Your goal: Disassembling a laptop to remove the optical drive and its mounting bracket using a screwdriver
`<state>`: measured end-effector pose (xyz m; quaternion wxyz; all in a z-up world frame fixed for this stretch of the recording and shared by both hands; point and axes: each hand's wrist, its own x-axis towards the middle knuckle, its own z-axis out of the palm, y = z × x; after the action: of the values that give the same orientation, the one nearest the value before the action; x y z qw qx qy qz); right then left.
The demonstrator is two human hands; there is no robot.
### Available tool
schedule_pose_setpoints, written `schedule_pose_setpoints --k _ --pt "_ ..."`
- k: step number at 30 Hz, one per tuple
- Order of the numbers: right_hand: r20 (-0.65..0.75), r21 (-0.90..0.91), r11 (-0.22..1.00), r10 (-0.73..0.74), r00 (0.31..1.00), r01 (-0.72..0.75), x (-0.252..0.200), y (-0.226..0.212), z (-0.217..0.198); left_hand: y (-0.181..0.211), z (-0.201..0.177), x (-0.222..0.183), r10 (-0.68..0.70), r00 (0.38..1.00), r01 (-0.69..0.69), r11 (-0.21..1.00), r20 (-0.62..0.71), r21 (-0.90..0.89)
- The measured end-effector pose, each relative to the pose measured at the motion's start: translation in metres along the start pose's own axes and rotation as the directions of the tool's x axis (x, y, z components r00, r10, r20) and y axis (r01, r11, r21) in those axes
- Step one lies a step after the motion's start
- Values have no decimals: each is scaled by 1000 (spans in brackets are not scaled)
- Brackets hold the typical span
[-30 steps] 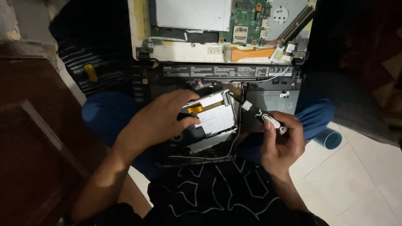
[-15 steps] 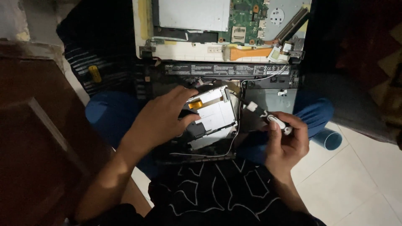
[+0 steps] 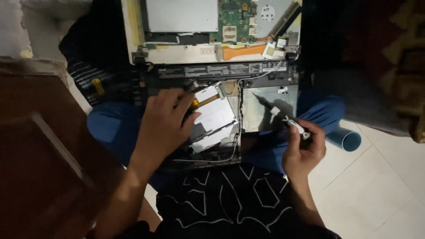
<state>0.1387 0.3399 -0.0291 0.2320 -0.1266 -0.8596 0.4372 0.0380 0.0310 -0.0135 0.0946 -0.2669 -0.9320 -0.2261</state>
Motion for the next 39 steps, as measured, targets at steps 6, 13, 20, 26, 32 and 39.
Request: schedule_pose_setpoints --k 6,13,20,26,32,39 --pt "28 -20 999 36 999 -35 7 -6 17 32 48 43 165 983 -170 983 -76 -68" --pt "39 75 997 -9 999 6 19 -9 14 60 70 80 229 972 -233 954 -40 -187" --pt "62 165 986 -45 997 35 29 -14 11 61 72 86 238 970 -235 971 52 -52" --pt "42 162 987 -25 999 18 22 -4 4 57 78 87 285 957 -286 958 54 11" --pt "6 224 973 64 998 -64 10 6 -8 54 82 86 283 958 -281 959 37 -45" --pt "-17 257 965 64 998 -58 4 10 -14 46 66 78 229 973 -229 970 -7 -84"
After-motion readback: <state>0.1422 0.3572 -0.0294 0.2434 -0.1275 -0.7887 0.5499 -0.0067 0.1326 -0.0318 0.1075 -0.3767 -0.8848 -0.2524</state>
